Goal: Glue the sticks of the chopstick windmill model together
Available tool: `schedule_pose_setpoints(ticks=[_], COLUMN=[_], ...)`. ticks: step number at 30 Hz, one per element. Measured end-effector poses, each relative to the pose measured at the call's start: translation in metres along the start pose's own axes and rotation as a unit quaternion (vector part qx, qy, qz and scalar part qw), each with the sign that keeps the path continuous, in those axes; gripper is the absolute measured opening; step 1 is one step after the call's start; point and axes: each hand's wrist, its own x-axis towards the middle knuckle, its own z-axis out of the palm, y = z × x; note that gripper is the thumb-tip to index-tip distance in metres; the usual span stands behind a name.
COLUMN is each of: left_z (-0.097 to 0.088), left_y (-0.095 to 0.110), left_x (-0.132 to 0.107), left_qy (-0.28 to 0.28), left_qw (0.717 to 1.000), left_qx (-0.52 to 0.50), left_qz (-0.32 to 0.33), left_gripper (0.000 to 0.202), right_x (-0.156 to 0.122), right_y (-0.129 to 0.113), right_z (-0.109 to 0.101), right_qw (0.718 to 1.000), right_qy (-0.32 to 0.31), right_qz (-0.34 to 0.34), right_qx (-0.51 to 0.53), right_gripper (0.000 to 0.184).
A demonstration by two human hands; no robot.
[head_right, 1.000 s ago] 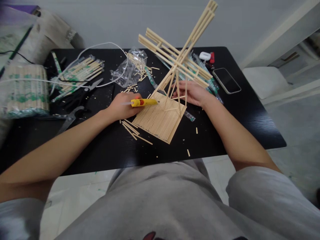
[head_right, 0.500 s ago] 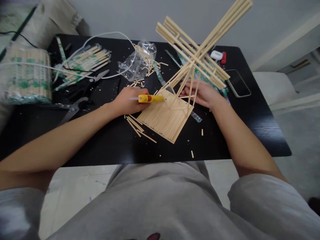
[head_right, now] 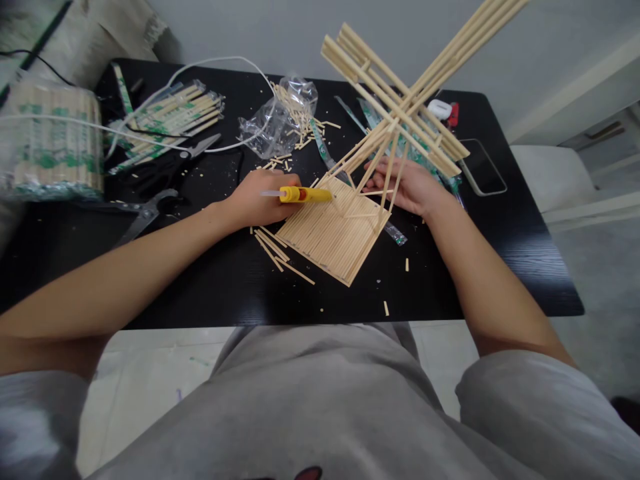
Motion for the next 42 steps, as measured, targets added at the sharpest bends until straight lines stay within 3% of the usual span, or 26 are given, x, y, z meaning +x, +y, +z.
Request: schedule_pose_setpoints(ticks=[6,17,23,27,34,42], left_z=[0.002,0.017,0.012,0.005,-0.003,0.000], left_y=[0.001,-0.002,0.003,0.005,0.001,-0.013], left_x=[0.000,0.006,0.005,0.000,-0.003,-0.005], left_qy=[0.003,0.033,0.025,0.024,0.005,0.020], left_qw=[1.000,0.998,0.999,1.000,0.999,0.998], left_qx=[-0.008,-0.054,-0.043,-0.016,0.036,0.042], left_qz=[-0.004,-0.027,-0.018,-0.003,0.025,0.041], left_gripper=[0.018,0.023,0.022,0.019,0.018,0.019], right_x=[0.002,0.012,0.017,0.014,0.004,0.040], right_y=[0.001,0.004,0.005,0.007,0.002,0.024], right_z=[-0.001,-0.012,-0.018,-0.015,-0.004,-0.033], right_qw=[1.000,0.997,0.997,0.998,1.000,0.982], right_qy=[0.015,0.037,0.029,0.031,-0.025,-0.188], right_qz=[-0.008,-0.012,-0.017,-0.020,0.006,-0.021], right_qx=[-0.019,-0.068,-0.074,-0.059,-0.011,0.026], right_gripper=[0.028,0.024,0.030,0.024,0.022,0.009])
